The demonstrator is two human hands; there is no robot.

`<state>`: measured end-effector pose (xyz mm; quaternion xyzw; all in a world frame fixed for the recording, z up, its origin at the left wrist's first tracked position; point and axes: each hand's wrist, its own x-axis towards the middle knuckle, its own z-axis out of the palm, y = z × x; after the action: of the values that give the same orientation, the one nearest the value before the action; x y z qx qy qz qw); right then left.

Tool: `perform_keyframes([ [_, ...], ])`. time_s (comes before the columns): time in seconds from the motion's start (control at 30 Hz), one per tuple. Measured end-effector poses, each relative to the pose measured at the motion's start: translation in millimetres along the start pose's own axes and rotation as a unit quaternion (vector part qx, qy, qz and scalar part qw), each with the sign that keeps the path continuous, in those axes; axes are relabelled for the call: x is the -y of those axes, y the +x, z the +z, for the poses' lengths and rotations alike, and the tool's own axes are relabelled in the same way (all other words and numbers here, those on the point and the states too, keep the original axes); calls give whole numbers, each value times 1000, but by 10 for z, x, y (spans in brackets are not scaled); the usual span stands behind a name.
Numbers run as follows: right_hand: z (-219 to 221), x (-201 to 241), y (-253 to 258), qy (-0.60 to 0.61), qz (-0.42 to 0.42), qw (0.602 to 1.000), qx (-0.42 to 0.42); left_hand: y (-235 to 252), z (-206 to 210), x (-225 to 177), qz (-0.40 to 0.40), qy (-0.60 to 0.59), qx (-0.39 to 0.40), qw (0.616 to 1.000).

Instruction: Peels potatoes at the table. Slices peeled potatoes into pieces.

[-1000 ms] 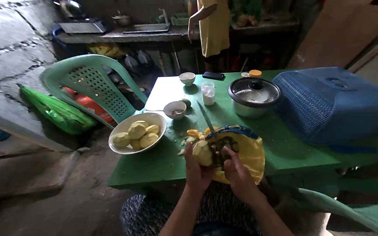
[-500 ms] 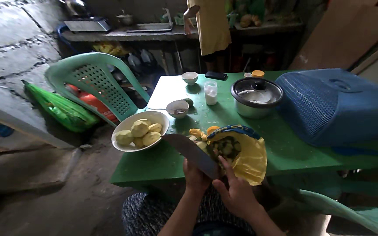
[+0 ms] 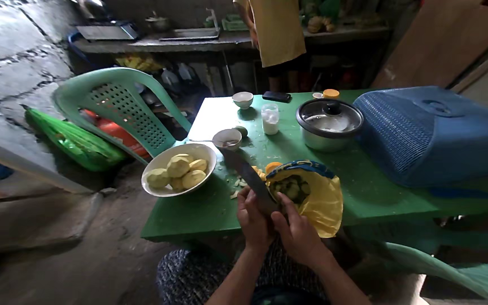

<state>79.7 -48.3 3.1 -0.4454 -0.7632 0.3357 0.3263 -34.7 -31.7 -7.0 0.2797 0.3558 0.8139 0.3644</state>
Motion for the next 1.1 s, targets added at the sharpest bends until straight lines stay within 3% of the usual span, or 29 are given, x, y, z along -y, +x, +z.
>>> perform_keyframes([
  [0.1, -41, 22, 92, 57, 39, 997, 43, 33, -69, 78, 31, 29, 17, 999],
  [0.23, -197, -74, 326, 140, 126, 981, 41, -142, -90, 146, 116, 42, 120, 985],
  [0.3, -242, -139, 356, 160, 143, 976, 27, -169, -9, 124, 56, 10, 119, 991],
  [0.43, -171, -152, 135, 124, 84, 989, -11, 23, 67, 32, -95, -33, 58, 993],
  [0.67, 37, -148, -194, -38, -38, 997, -60, -44, 70, -118, -158, -88, -52, 982],
  [0.9, 23, -111, -232, -60, -55, 995, -64, -98, 86, -172, -115, -74, -38, 990],
  [1.1, 8, -60, -160, 7, -25, 999, -21, -45, 17, -71, -1, -35, 33, 999],
])
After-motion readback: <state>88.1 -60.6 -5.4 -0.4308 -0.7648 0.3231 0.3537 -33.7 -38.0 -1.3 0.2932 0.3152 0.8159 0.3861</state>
